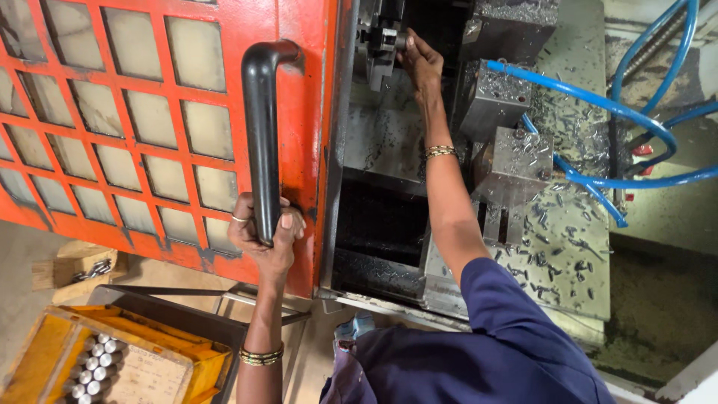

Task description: The person repeatedly picks up small cylindrical metal parts from a yellow bin, wipes each one with a yellow cloth, and places them into a machine through an open door. The person also closes the machine door and presses a control button between cycles.

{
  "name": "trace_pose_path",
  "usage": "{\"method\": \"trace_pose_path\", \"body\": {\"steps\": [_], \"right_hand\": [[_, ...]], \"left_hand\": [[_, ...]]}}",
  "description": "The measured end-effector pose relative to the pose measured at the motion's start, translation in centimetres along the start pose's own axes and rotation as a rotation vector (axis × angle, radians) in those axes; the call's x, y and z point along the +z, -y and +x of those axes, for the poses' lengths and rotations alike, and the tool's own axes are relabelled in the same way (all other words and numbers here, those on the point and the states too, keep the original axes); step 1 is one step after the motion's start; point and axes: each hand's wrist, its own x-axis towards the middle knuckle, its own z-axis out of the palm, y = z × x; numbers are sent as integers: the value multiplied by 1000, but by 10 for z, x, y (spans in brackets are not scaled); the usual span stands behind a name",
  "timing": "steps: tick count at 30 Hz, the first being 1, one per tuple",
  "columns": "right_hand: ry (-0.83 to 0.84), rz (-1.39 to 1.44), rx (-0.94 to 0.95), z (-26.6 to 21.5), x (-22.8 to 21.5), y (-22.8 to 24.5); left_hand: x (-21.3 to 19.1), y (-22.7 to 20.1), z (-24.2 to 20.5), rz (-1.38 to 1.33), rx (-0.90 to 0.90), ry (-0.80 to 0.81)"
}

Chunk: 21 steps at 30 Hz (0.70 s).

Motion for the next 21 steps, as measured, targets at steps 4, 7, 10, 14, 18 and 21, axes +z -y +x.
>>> {"method": "trace_pose_path", "body": {"steps": [4,7,10,14,18,21], "right_hand": [[35,132,71,9,-8,-4],[16,128,73,12,-8,-8],[-14,91,58,10,-6,-9],[-47,-3,61,4,1,-3],[-11,-30,23,-4,0,-6],[2,35,3,5,6,-5]], "left_hand": [[2,0,0,4,16,-11],[3,-1,0,3,-2,-25],[5,-2,-1,-9,-14,-34],[6,-1,1,-1,0,-41],[4,2,0,11,38,-24],[4,0,4,40,34,-28]]}}
